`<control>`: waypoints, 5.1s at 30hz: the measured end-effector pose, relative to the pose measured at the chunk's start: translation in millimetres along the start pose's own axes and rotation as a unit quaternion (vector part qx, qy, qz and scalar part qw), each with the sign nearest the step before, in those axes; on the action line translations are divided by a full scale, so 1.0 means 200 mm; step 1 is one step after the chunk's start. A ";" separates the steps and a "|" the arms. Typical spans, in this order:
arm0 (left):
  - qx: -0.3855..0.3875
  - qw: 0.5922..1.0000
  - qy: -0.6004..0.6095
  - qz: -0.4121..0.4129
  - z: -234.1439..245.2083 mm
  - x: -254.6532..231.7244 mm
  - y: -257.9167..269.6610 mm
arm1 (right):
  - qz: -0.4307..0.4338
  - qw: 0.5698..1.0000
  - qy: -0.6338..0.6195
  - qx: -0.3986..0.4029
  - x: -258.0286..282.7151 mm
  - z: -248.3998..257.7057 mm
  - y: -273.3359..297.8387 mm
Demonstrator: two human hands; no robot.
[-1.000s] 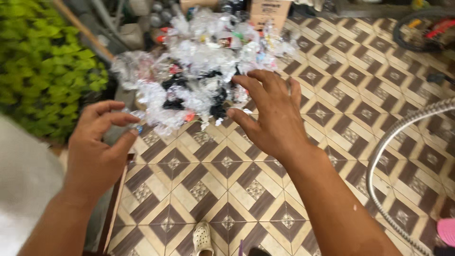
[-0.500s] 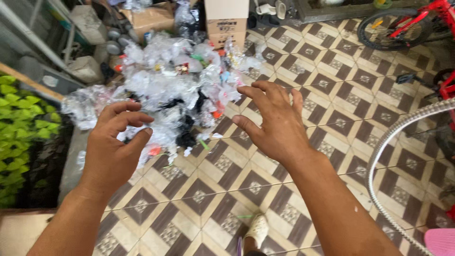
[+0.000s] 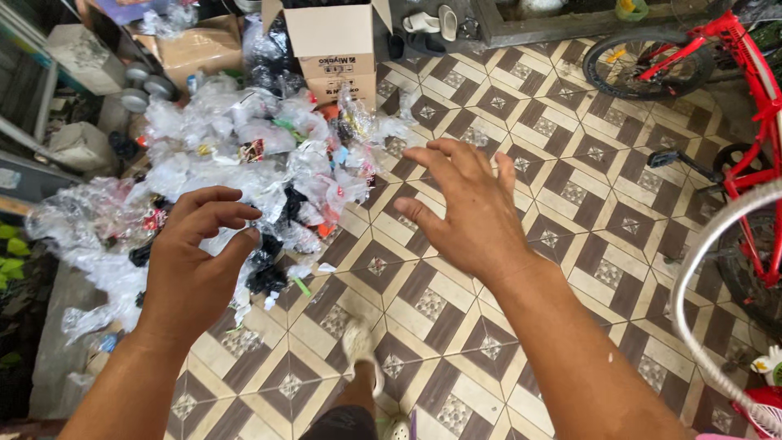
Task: The person sorts through a pile of waste on a tiled floor, picking up various items including plastic bags, bubble wrap, and food packaging. They separate the items by hand and place them into a large white sack, occasionally adjusting the contents within the bag.
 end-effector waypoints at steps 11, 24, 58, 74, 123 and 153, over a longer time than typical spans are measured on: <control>0.024 0.995 0.067 0.073 -0.50 0.20 -0.96 | -0.032 0.999 0.019 -0.004 -0.56 0.06 -0.80; 0.032 0.999 0.034 0.018 -1.08 0.15 -1.71 | -0.057 0.998 -0.026 0.011 -1.38 0.11 -1.43; 0.114 0.977 0.029 0.179 -2.47 0.41 -3.29 | -0.230 0.961 -0.061 0.143 -3.03 -0.33 -2.87; 0.137 0.972 -0.023 0.188 -3.51 1.06 -3.45 | -0.279 0.908 -0.036 0.310 -4.07 -1.48 -2.82; 0.061 0.935 -0.267 0.225 -3.68 2.78 -2.72 | -0.247 0.817 -0.301 0.425 -3.82 -4.24 -2.78; -0.146 0.936 -0.315 0.064 -3.34 2.74 -2.47 | 0.095 0.885 0.122 0.440 -4.03 -4.59 -3.06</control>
Point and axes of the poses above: each hand's wrist, its own y-axis away from the middle knuckle, its own z-axis out of the back of the hand, x = y × z, the point moved 3 cm from there along -y, towards the middle knuckle
